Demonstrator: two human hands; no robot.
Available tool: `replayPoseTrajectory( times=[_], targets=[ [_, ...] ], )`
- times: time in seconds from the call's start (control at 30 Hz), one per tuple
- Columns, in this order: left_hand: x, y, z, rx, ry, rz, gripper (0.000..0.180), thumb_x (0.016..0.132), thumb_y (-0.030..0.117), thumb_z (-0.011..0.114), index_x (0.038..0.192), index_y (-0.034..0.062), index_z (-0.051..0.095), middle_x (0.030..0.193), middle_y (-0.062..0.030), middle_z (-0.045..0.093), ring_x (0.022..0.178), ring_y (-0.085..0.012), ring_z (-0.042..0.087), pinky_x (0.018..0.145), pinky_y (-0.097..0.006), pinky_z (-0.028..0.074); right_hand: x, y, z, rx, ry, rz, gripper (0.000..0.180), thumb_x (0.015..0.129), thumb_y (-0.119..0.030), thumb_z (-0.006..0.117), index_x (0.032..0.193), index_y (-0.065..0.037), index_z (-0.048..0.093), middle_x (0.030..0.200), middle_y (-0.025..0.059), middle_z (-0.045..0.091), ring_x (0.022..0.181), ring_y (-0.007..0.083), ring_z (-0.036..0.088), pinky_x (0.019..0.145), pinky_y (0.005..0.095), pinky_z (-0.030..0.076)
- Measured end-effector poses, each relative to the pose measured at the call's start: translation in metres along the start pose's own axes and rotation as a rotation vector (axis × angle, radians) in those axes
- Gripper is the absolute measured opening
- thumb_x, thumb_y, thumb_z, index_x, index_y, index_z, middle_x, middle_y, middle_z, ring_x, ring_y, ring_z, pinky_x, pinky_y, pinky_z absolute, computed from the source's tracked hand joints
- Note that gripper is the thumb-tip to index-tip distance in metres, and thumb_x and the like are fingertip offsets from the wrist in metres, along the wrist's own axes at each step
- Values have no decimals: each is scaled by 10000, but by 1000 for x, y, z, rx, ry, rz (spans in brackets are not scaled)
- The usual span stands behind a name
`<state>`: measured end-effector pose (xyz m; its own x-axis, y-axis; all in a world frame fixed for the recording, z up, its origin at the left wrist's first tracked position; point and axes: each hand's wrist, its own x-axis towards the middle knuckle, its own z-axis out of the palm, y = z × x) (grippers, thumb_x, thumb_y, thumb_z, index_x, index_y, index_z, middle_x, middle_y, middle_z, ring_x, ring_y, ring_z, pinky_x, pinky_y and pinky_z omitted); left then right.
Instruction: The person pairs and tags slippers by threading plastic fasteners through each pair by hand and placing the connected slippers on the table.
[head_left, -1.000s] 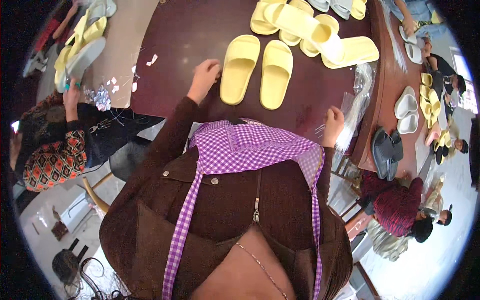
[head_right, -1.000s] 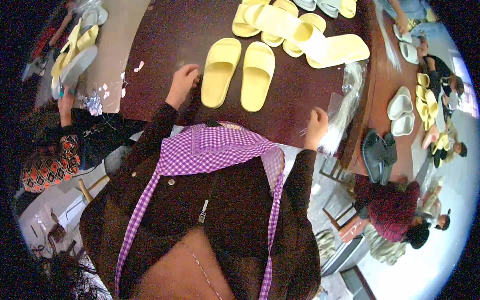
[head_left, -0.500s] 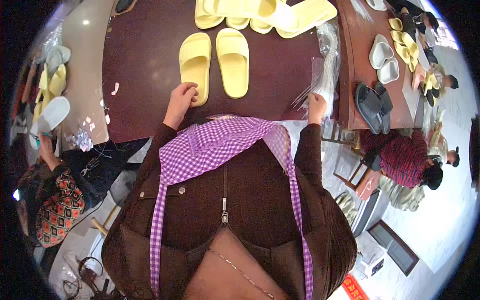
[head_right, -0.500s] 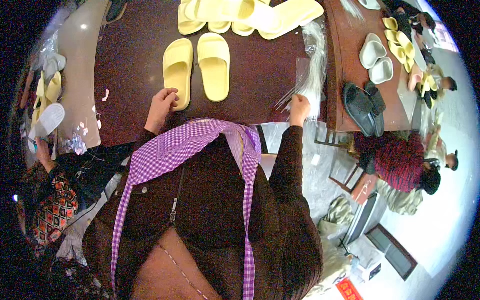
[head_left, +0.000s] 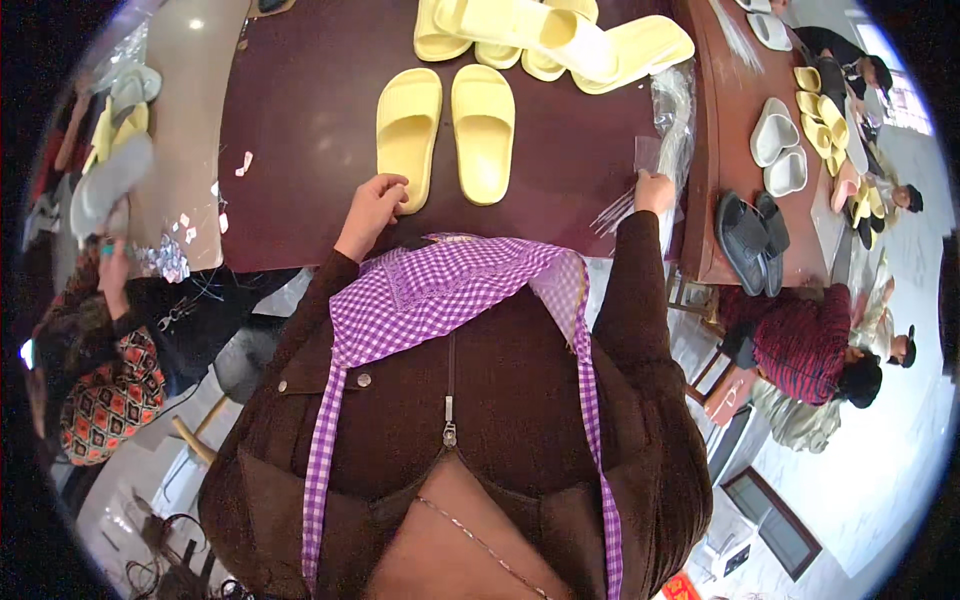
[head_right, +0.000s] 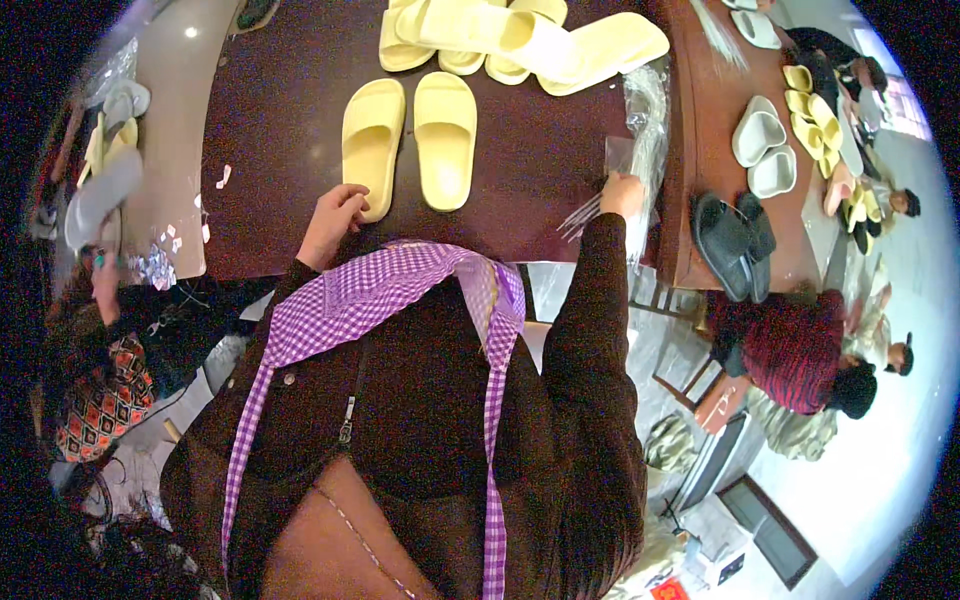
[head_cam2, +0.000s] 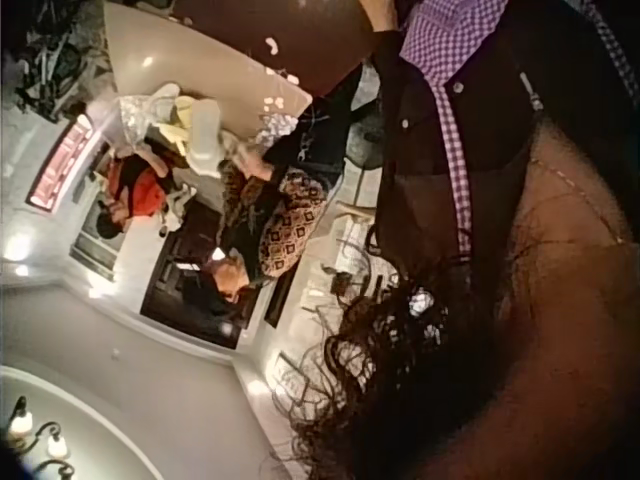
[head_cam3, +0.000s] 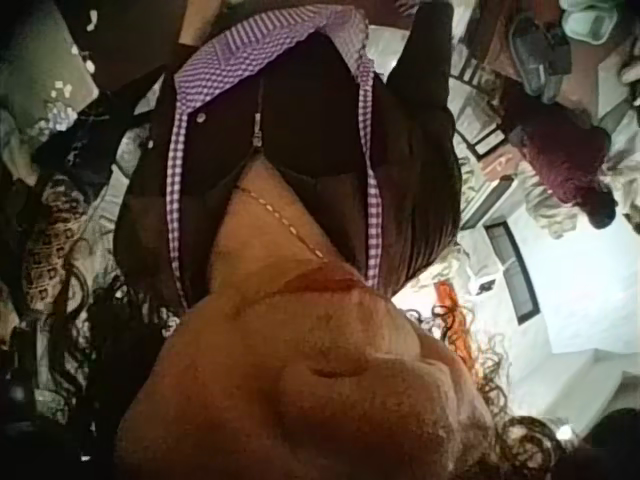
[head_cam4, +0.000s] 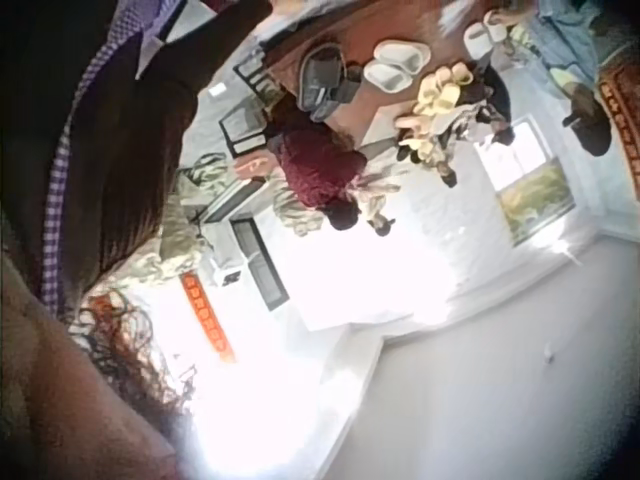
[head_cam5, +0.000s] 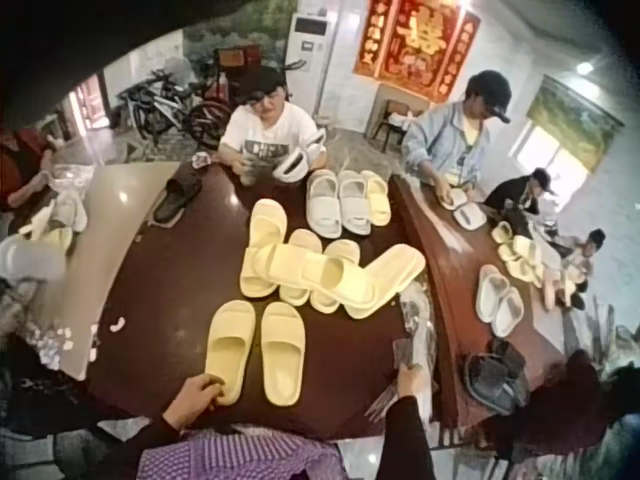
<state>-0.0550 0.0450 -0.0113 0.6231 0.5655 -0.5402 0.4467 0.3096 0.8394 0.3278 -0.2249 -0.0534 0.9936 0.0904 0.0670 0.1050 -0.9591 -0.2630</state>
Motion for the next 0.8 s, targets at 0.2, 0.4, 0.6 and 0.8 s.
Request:
replayPoseTrajectory(
  times=[0.2, 0.4, 0.6, 0.8],
  targets=[
    [2, 1, 1, 42, 30, -10, 256, 845, 141, 501, 1030, -19, 577, 785, -45, 596, 632, -83, 534, 537, -206, 432, 14, 16, 21, -195, -47, -108, 271, 733, -269, 574, 759, -24, 686, 787, 196, 648, 732, 347, 640, 679, 408, 514],
    [8, -2, -3, 64, 2, 26, 267, 836, 137, 494, 1030, -27, 577, 787, -51, 603, 629, -86, 535, 524, -213, 432, 31, 59, 8, 358, -214, 53, 242, 775, -229, 591, 686, -6, 626, 622, 105, 603, 539, 146, 558, 467, 296, 420],
    [3, 1, -1, 78, 8, 11, 284, 825, 130, 484, 1036, -36, 576, 797, -53, 604, 632, -87, 535, 528, -217, 431, -13, 16, -50, 1583, -677, 404, 168, 864, -193, 549, 790, -42, 538, 698, 33, 523, 515, 107, 410, 432, 245, 333],
    [-2, 13, 8, -19, -75, 5, 281, 838, 145, 498, 1043, -33, 566, 795, -39, 593, 641, -87, 533, 542, -213, 434, -70, -23, -69, 1967, -924, 186, 142, 851, -168, 583, 876, -38, 531, 685, 33, 503, 489, 102, 373, 418, 218, 320]
  ],
)
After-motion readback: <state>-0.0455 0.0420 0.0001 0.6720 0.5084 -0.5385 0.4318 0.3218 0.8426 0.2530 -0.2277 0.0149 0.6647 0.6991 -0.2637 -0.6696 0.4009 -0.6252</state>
